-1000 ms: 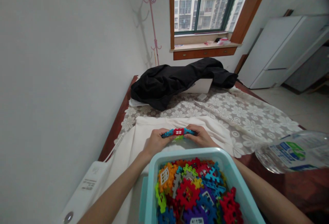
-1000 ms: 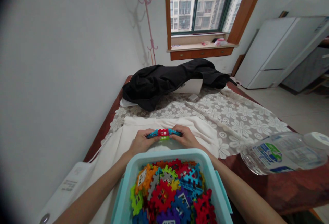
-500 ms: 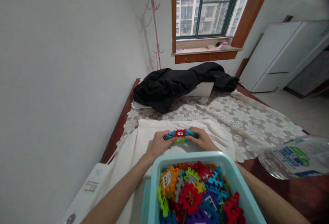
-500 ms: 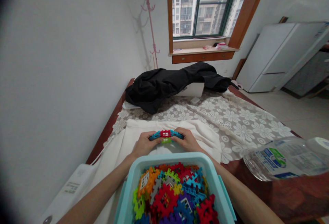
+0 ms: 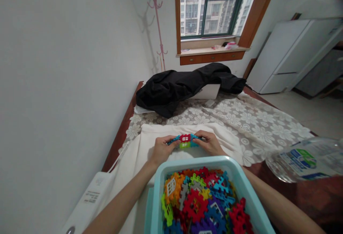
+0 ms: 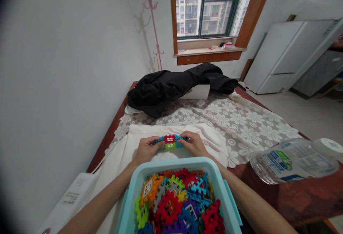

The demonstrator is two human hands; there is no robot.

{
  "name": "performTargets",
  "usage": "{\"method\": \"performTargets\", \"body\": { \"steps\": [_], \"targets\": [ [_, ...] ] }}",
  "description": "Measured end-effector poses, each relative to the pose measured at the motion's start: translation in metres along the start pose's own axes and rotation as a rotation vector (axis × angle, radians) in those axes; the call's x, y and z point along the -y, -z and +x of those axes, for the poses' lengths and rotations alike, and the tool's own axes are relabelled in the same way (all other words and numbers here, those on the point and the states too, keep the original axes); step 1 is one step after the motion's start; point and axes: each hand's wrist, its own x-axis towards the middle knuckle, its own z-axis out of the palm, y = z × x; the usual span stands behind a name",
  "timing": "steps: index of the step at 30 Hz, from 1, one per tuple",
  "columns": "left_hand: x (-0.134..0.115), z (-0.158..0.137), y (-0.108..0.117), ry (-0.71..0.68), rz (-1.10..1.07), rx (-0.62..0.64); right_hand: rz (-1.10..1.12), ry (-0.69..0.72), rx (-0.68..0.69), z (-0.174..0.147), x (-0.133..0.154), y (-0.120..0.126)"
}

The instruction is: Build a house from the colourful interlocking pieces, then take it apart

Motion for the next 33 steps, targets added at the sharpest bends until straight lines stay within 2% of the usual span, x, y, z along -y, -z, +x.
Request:
{"method": "performTargets", "body": {
  "steps": [8, 16, 22, 33],
  "targets": [
    [-0.007, -0.001, -0.002, -0.008, 0.016, 0.007, -0.043, 0.024, 0.003, 0.001, 0.006, 0.0],
    [0.001, -0.001, -0.001, -0.026, 0.041, 0.02, -0.081, 0.048, -0.008, 0.0, 0.009, -0.001],
    [-0.003, 0.0, -0.001, -0.046, 0.037, 0.021, -0.096, 0.055, -0.035, 0.0, 0.005, -0.003],
    [-0.004, 0.001, -0.001, -0.084, 0.062, 0.043, -0.024, 0.031, -0.022, -0.001, 0.012, -0.005]
  ]
}}
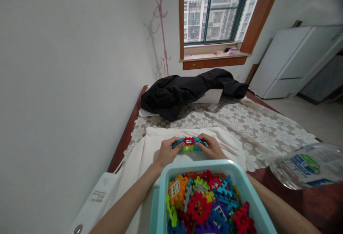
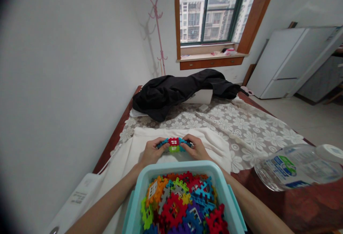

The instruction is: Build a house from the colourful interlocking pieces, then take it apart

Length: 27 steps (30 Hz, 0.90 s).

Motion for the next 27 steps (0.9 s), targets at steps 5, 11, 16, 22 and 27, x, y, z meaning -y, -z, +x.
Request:
{"method": "performTargets", "body": {
  "steps": [5, 11, 16, 22, 27],
  "targets": [
    [-0.003, 0.002, 0.002, -0.031, -0.022, -0.079, 0.083, 0.001, -0.007, -0.002, -0.001, 0.002],
    [-0.002, 0.001, 0.003, -0.025, 0.006, -0.143, 0.042, 0.046, -0.008, -0.001, -0.008, 0.003],
    [0.003, 0.0, 0.006, -0.054, 0.043, -0.132, -0.049, 0.08, -0.044, -0.003, -0.017, 0.009],
    [0.004, 0.001, 0.01, -0.005, 0.1, -0.152, -0.248, 0.163, 0.041, -0.004, -0.02, 0.024],
    [0.004, 0.0, 0.014, 0.046, 0.144, -0.13, -0.315, 0.164, 0.143, -0.002, -0.02, 0.034]
  ]
}}
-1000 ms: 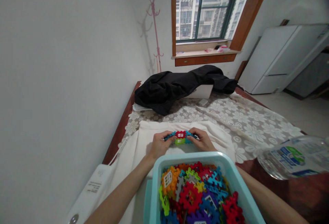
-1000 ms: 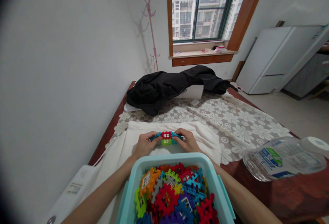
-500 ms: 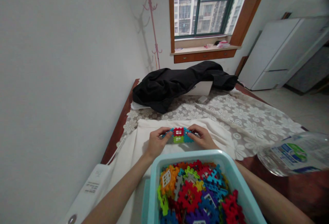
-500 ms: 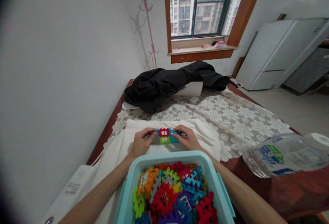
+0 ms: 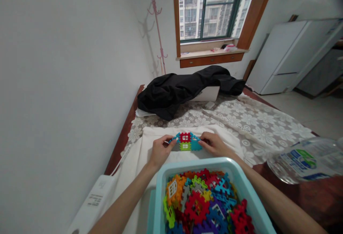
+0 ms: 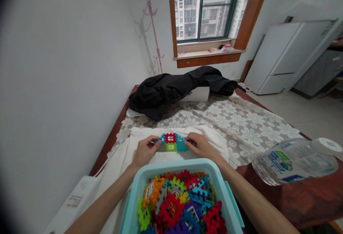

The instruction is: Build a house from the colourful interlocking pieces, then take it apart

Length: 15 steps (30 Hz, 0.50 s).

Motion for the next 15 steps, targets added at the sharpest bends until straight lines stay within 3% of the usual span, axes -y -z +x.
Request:
{"method": "performTargets", "body": {
  "steps": [7, 15],
  "targets": [
    [0.008, 0.002, 0.003, 0.046, -0.043, 0.112, 0.025, -0.054, 0.053, 0.001, -0.009, 0.003],
    [0.012, 0.003, 0.001, 0.1, -0.142, 0.12, 0.052, -0.06, 0.071, 0.001, -0.009, 0.002]
  ]
}}
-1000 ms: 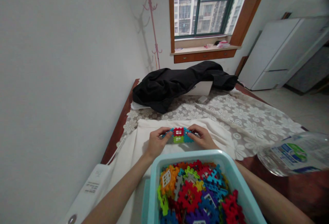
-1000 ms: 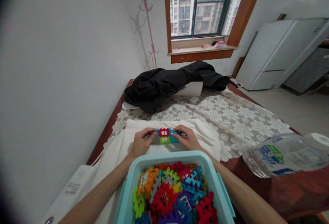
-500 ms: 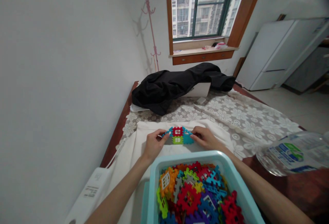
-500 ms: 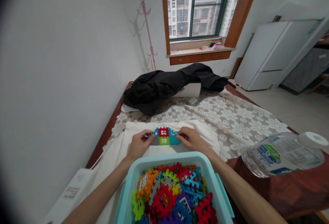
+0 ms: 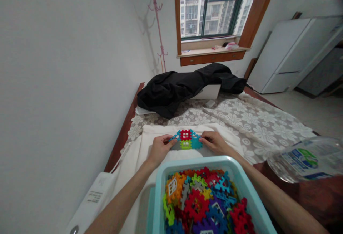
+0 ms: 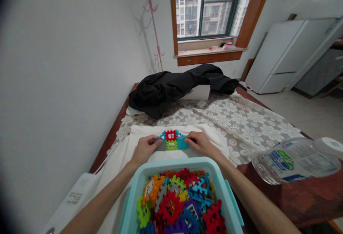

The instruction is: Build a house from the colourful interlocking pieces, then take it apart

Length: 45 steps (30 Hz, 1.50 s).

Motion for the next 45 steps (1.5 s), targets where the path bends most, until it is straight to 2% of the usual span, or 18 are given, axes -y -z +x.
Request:
{"method": "performTargets", "body": {
  "steps": [19, 32, 40, 45],
  "targets": [
    [0.0004, 0.0014, -0.0002, -0.03, 0.027, 0.026, -0.012, 0.009, -0.013, 0.0009, 0.0039, -0.0012],
    [-0.0023, 0.0047, -0.0033, -0.012, 0.017, -0.003, -0.038, -0.075, -0.037, 0.0025, 0.0062, -0.0043],
    [-0.004, 0.0048, -0.0024, 0.031, -0.013, -0.1, -0.014, -0.133, -0.136, 0.0031, -0.0003, -0.0055],
    [-0.002, 0.006, -0.0033, 0.053, -0.044, -0.127, 0.043, -0.161, -0.114, 0.0033, -0.0005, -0.0054]
  ]
}}
